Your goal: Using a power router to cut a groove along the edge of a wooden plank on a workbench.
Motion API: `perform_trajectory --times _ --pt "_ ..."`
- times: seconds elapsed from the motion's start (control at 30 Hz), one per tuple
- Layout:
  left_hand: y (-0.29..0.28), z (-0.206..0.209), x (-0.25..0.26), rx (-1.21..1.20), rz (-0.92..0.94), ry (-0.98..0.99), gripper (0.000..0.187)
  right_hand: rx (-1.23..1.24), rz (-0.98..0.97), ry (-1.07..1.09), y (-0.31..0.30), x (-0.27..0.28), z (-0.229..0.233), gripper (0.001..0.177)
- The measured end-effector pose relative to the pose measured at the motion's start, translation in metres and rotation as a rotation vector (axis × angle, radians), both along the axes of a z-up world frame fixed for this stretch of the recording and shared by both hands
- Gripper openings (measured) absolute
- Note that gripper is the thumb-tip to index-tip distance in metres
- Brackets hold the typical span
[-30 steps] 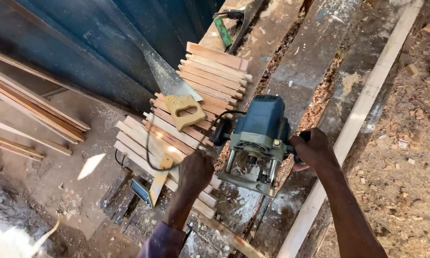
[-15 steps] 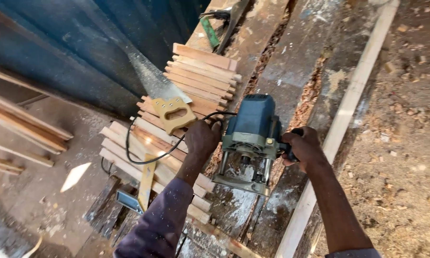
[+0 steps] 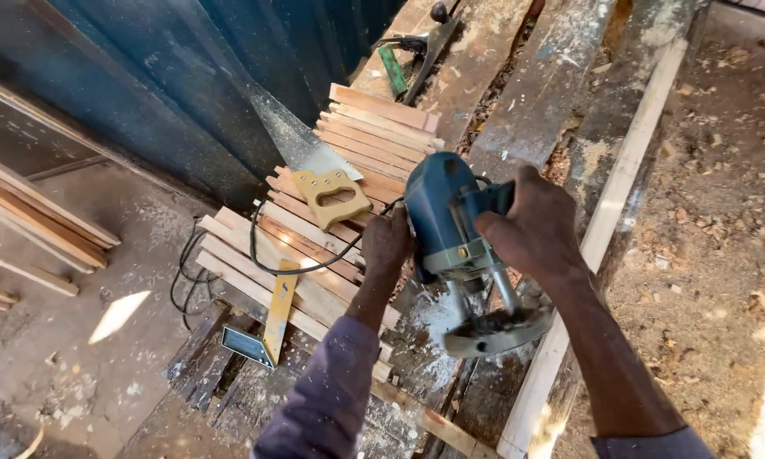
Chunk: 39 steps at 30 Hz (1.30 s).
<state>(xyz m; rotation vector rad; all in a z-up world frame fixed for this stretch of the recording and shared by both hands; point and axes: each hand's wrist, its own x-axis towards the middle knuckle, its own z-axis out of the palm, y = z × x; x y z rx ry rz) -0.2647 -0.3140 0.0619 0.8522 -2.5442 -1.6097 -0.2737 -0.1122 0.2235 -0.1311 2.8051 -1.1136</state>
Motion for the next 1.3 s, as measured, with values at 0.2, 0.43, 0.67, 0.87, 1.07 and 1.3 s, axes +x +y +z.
perform_trajectory --times 0.2,0.43,0.67,0.87,1.07,1.3 --pt "0.064 0.000 0.037 0.615 0.161 0.201 0.049 0.130 0.200 0.138 0.021 0.034 0.063 0.049" --pt "0.129 -0.060 -0.028 0.245 -0.171 0.289 0.037 0.227 0.212 0.452 0.114 0.077 0.078 0.052" --pt "0.181 0.087 -0.009 0.769 0.131 0.372 0.041 0.017 -0.229 0.723 0.211 0.103 0.002 0.021" --pt "0.201 0.131 0.007 0.435 -0.039 0.443 0.040 -0.387 -0.458 0.755 0.222 0.096 -0.058 0.060" --pt "0.213 0.082 -0.001 0.169 -0.056 0.621 0.038 -0.567 -0.408 0.766 0.224 0.087 -0.104 0.059" --pt "0.206 0.070 0.001 0.050 -0.109 0.673 0.042 -0.501 -0.537 0.685 0.236 0.082 -0.136 0.053"
